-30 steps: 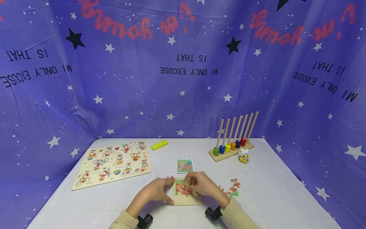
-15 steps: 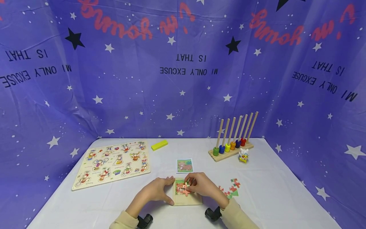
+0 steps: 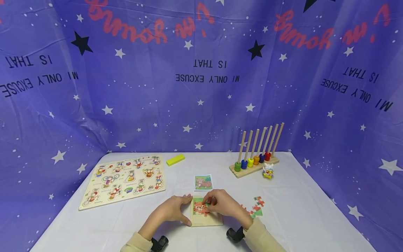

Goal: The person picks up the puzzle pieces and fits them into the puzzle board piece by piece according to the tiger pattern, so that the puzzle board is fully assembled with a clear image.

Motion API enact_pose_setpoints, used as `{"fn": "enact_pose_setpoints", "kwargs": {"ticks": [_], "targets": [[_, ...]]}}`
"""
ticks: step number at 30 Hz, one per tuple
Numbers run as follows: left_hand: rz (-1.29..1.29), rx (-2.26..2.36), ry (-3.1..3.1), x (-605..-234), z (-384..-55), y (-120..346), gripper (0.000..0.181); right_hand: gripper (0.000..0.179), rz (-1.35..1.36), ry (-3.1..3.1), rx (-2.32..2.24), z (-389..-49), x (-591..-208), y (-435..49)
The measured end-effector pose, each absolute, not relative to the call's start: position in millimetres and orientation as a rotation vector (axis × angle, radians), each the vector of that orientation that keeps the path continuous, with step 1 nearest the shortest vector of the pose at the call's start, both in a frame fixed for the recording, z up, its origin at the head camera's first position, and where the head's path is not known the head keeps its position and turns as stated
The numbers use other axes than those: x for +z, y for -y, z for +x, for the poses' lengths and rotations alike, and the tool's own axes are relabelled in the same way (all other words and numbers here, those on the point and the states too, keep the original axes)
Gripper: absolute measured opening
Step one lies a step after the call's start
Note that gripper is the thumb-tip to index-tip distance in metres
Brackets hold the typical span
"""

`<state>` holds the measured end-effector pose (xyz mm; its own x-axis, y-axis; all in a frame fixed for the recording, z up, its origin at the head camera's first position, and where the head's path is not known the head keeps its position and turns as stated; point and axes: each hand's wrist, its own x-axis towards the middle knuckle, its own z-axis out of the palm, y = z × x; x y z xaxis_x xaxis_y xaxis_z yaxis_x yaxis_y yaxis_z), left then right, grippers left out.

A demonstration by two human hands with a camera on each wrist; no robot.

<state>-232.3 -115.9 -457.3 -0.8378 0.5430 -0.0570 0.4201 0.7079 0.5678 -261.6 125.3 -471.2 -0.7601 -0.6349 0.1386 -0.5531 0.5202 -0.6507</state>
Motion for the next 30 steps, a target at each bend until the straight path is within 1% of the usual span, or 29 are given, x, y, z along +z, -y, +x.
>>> {"fn": "enact_pose_setpoints", "kwargs": {"ticks": [7,30], "targets": [[0.770,0.819,-2.690,-458.3,-233.1,116.1,0.091,0.026,-1.124,-2.610,-0.970,-260.4,-467.0,-127.9],[0.780,0.846,-2.673,-457.9,-232.7,117.3,0.090,0.022,-1.192,-2.598,-0.883,-260.0,-467.2,-129.7]]}}
